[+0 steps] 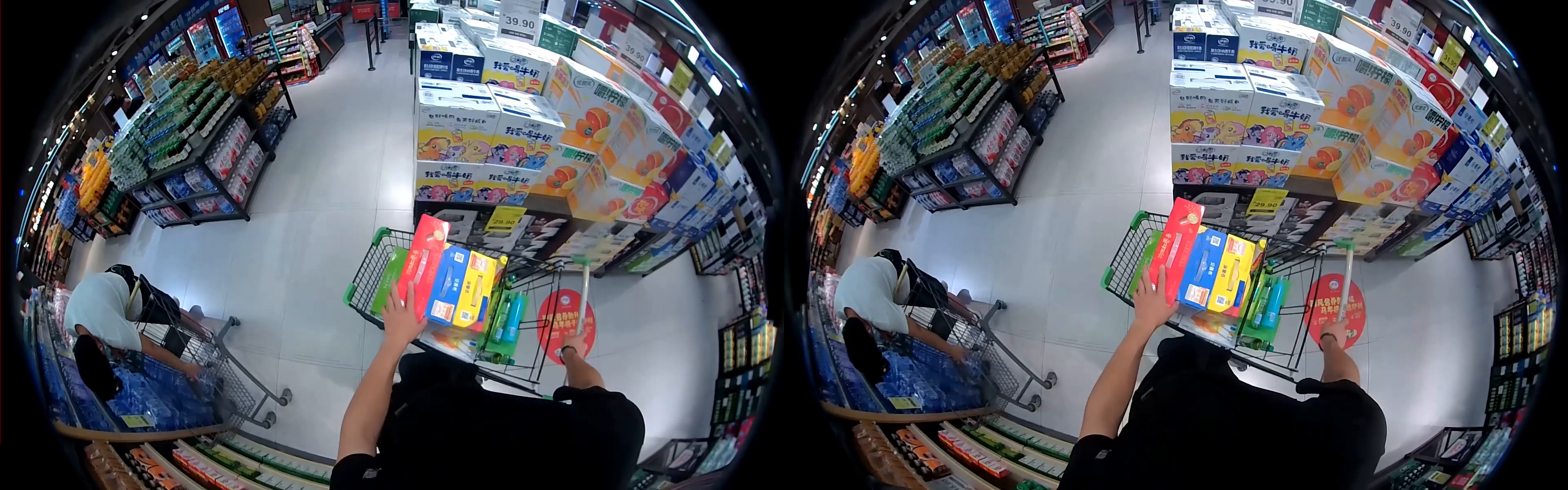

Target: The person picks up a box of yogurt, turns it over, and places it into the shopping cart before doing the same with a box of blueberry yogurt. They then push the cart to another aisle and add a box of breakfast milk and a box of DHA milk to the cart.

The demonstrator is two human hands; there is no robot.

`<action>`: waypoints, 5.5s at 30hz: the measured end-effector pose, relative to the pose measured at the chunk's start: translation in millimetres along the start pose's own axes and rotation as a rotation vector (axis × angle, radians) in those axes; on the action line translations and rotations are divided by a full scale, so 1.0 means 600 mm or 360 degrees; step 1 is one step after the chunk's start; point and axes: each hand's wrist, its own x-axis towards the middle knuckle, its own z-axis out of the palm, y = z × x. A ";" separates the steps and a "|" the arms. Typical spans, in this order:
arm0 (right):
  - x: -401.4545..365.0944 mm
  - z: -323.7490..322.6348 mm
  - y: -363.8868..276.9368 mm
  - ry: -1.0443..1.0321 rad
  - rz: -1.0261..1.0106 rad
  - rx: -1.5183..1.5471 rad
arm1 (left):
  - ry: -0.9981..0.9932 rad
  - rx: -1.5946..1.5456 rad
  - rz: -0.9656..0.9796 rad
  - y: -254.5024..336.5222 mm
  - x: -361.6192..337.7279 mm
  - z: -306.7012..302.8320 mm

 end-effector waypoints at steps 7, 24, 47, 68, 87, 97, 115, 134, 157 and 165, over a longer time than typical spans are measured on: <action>-0.029 0.218 0.041 0.0443 0.0040 0.0115 | -0.0062 0.0076 0.0047 -0.133 0.049 -0.052; -0.315 0.223 -0.183 0.0356 0.0663 -0.0209 | -0.0421 -0.0136 0.0555 -0.405 0.200 -0.137; -0.644 0.344 -0.444 0.0053 0.1217 0.0247 | -0.0585 -0.0146 0.1337 -0.709 0.625 -0.200; -0.929 0.538 -0.789 0.0614 0.1510 0.0051 | -0.0989 -0.0114 0.1382 -0.849 1.031 -0.268; -0.903 0.527 -1.012 0.0353 0.1828 -0.0001 | -0.1053 -0.0191 0.1710 -0.844 1.302 -0.258; -0.800 0.438 -1.242 0.0459 0.2274 0.0145 | -0.0933 0.0090 0.2050 -0.779 1.457 -0.241; -0.324 -0.235 -1.915 0.1480 -0.0534 0.0209 | -0.1340 0.0629 0.2604 -0.632 1.711 -0.193; -0.181 -0.406 -2.058 0.0360 -0.0616 -0.0475 | -0.1781 0.0184 0.2372 -0.586 1.799 -0.130; -0.334 -0.354 -2.184 -0.0197 -0.1538 0.0165 | -0.3240 -0.2674 0.0720 -0.660 1.837 -0.418; -0.342 -0.372 -2.237 -0.0151 -0.1384 0.0222 | -0.3226 -0.2840 0.0462 -0.666 1.841 -0.461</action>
